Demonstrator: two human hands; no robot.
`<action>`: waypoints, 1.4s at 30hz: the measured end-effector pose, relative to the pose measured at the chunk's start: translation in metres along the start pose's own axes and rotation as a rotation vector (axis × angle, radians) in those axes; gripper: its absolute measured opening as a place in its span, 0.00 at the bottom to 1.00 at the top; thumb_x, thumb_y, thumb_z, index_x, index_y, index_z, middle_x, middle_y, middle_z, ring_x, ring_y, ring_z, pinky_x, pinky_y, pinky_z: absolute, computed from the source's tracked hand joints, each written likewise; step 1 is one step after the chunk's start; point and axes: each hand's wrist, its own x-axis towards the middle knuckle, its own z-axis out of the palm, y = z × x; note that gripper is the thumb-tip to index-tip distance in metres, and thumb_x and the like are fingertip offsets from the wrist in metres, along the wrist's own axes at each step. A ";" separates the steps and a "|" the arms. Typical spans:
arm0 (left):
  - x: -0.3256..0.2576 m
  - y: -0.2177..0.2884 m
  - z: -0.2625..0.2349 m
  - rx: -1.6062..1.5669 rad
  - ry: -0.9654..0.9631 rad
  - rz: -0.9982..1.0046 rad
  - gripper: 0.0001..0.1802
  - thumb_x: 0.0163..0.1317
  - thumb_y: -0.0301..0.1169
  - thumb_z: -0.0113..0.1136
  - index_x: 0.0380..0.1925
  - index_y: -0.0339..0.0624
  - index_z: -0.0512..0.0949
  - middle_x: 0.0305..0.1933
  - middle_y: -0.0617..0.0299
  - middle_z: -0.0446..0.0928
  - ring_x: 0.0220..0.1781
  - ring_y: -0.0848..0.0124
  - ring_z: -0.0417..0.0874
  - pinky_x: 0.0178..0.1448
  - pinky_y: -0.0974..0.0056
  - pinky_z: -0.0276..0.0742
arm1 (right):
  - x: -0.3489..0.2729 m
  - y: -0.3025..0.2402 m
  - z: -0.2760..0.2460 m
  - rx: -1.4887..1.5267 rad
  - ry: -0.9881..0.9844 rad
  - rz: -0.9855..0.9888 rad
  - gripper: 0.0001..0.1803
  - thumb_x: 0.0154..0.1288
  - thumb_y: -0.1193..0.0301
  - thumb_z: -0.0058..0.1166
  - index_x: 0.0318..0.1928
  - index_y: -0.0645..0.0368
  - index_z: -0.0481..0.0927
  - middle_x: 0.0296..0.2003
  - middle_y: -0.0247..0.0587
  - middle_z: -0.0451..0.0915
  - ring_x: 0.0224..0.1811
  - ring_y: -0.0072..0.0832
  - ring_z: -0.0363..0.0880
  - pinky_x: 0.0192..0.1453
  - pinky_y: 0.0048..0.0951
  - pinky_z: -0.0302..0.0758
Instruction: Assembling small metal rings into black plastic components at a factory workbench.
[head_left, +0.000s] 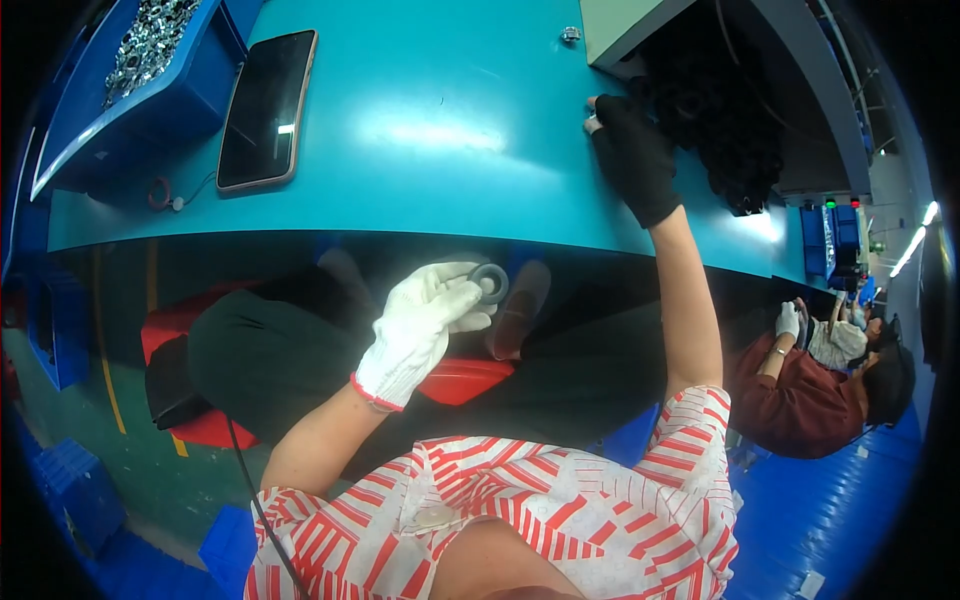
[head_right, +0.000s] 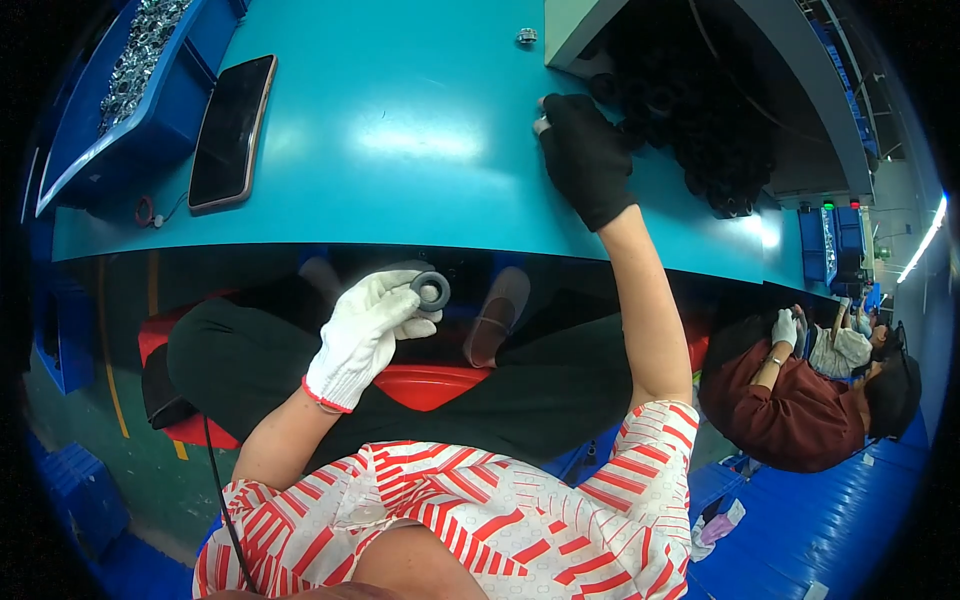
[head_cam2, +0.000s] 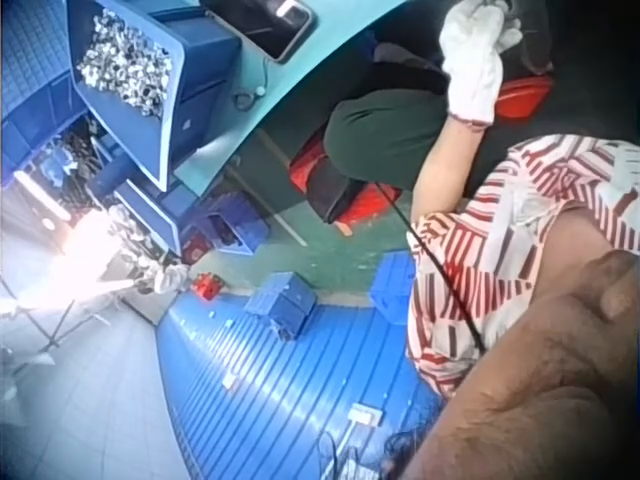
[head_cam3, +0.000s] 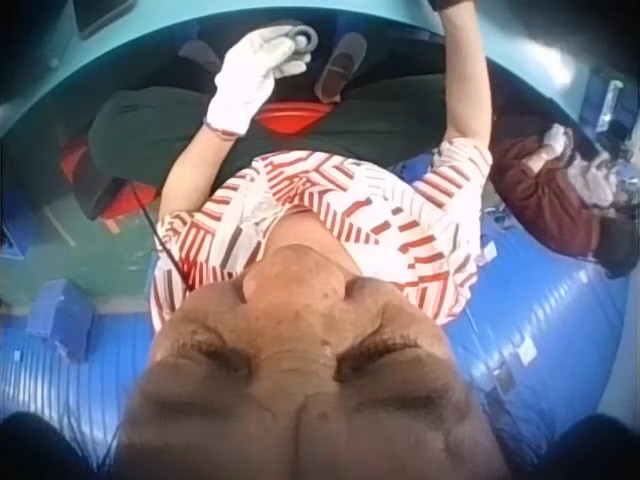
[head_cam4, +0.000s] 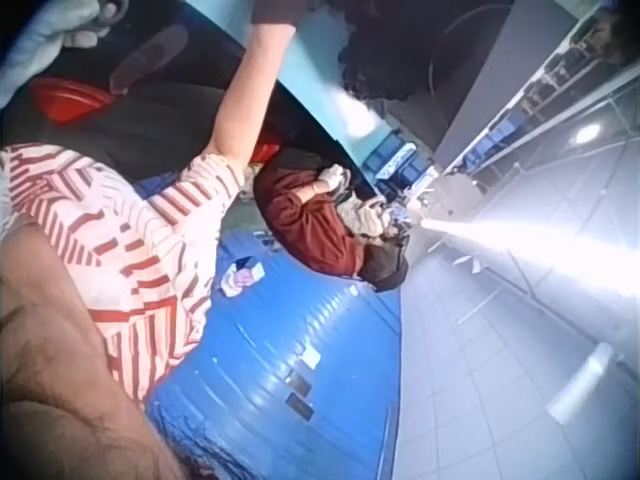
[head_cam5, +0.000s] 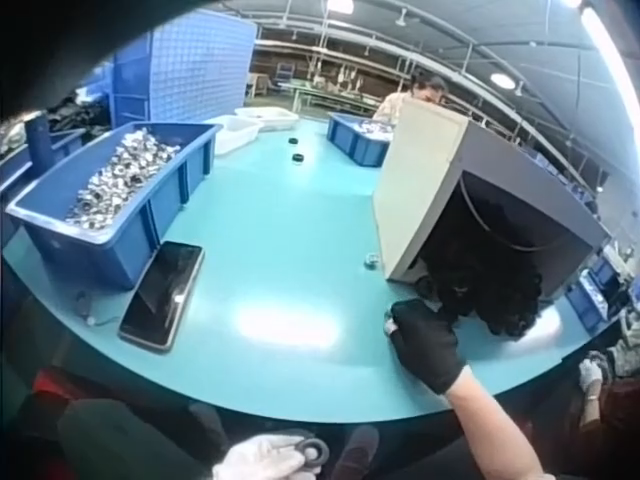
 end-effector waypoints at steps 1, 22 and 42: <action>0.000 0.000 0.000 0.000 0.000 -0.001 0.20 0.63 0.27 0.56 0.52 0.26 0.68 0.45 0.49 0.77 0.43 0.65 0.83 0.45 0.66 0.84 | -0.003 -0.008 -0.009 0.169 -0.047 -0.002 0.15 0.60 0.70 0.56 0.48 0.59 0.77 0.42 0.46 0.79 0.39 0.38 0.80 0.43 0.33 0.75; -0.001 -0.008 0.002 0.331 0.076 0.100 0.23 0.58 0.23 0.61 0.52 0.26 0.67 0.46 0.49 0.77 0.44 0.66 0.82 0.51 0.68 0.77 | -0.114 -0.120 -0.014 0.764 -0.197 -0.024 0.21 0.46 0.76 0.67 0.43 0.56 0.78 0.35 0.39 0.79 0.33 0.32 0.80 0.35 0.27 0.75; 0.000 -0.012 0.002 1.112 0.060 0.545 0.16 0.54 0.22 0.62 0.44 0.32 0.75 0.37 0.50 0.81 0.36 0.65 0.84 0.43 0.68 0.79 | -0.119 -0.122 0.000 0.620 -0.206 -0.076 0.15 0.52 0.73 0.62 0.41 0.58 0.76 0.32 0.43 0.80 0.32 0.37 0.81 0.34 0.32 0.76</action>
